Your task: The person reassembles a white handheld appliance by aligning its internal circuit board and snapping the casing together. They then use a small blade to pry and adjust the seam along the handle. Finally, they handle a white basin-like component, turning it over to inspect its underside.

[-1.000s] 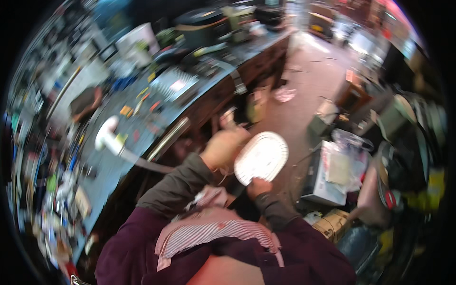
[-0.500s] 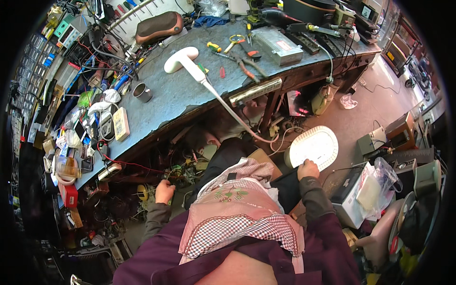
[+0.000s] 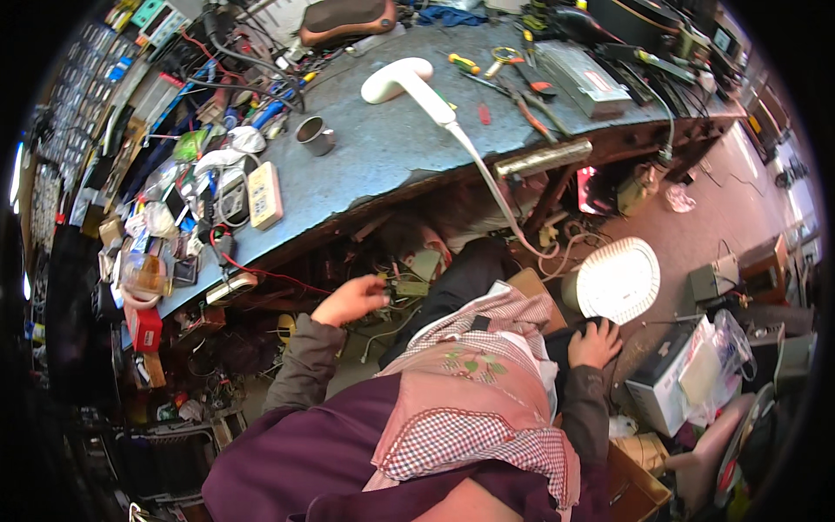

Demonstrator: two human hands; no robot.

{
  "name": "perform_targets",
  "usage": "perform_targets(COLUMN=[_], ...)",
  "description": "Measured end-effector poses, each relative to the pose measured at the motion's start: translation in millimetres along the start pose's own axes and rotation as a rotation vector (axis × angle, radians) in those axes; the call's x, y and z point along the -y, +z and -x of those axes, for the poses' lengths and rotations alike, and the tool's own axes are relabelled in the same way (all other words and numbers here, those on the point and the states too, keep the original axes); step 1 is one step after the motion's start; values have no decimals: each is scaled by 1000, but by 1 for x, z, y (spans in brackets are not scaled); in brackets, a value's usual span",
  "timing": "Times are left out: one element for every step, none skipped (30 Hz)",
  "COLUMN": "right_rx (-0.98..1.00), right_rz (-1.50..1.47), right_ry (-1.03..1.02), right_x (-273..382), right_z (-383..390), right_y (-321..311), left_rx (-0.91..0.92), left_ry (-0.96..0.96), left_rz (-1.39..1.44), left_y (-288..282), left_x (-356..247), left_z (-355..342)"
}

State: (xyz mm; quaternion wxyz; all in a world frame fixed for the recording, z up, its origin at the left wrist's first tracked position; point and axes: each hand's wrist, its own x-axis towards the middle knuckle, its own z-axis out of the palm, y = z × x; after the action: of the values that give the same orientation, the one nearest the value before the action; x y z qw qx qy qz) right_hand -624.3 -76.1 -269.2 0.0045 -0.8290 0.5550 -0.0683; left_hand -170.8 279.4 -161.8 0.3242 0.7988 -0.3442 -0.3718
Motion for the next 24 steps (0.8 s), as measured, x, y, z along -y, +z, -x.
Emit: perform_targets(right_rx=[17,11,8,5,21,37,55,68,81,91,96,121,128,135,149,157,164,169,180,196,209,223,248,256], right_rz=[1,-16,-14,-13,-13,-10,1,17,27,38,54,57,68,78,82,91,102,114,140,155,168,181,209,219], right_ry=[4,8,14,14,18,24,26,21,22,25,17,21,24,25,31,35,38,45,42,41,44,50,54,48], right_x=[-1,-1,-2,-2,0,0,1,1,3,4,4,7,8,10,10,11,12,13,13,14,16,18,21,22], right_z=[6,11,15,17,16,15,13,11,9,7,5,4,3,2,3,1,0,-2,-4,-5,-7,-9,-10,-11], right_y=[-2,-3,-4,-5,-7,-8,-10,-8,-10,-12,-9,-16,-17,-18,-19,-18,-18,-18,-17,-18,-19,-22,-24,-24], left_rx=[-10,-13,-17,-25,-71,-113,-253,-376,-484,-591,-637,-679,-722,-774,-814,-856,-894,-930,-966,-1006,-1045,-1082,-1106,-1108], left_ry=[60,123,162,199,213,228,248,220,239,260,240,218,196,207,187,167,153,142,131,137,149,162,150,135], left_rz=[141,279,330,381,414,447,381,309,261,212,220,230,241,237,230,223,215,208,201,202,201,200,222,250], left_y=[-17,-34,-54,-73,-90,-105,-113,-122,-127,-130,-133,-133,-134,-133,-132,-132,-134,-136,-138,-141,-145,-150,-154,-159], left_x=[-25,-56,-87,-114,-130,-139,-143,-143,-142,-140,-135,-128,-122,-115,-108,-101,-94,-87,-81,-76,-74,-72,-72,-69], left_z=[-3,-3,0,3,6,5,0,-3,-5,-6,-1,3,7,12,19,27,34,40,48,56,62,69,77,87])
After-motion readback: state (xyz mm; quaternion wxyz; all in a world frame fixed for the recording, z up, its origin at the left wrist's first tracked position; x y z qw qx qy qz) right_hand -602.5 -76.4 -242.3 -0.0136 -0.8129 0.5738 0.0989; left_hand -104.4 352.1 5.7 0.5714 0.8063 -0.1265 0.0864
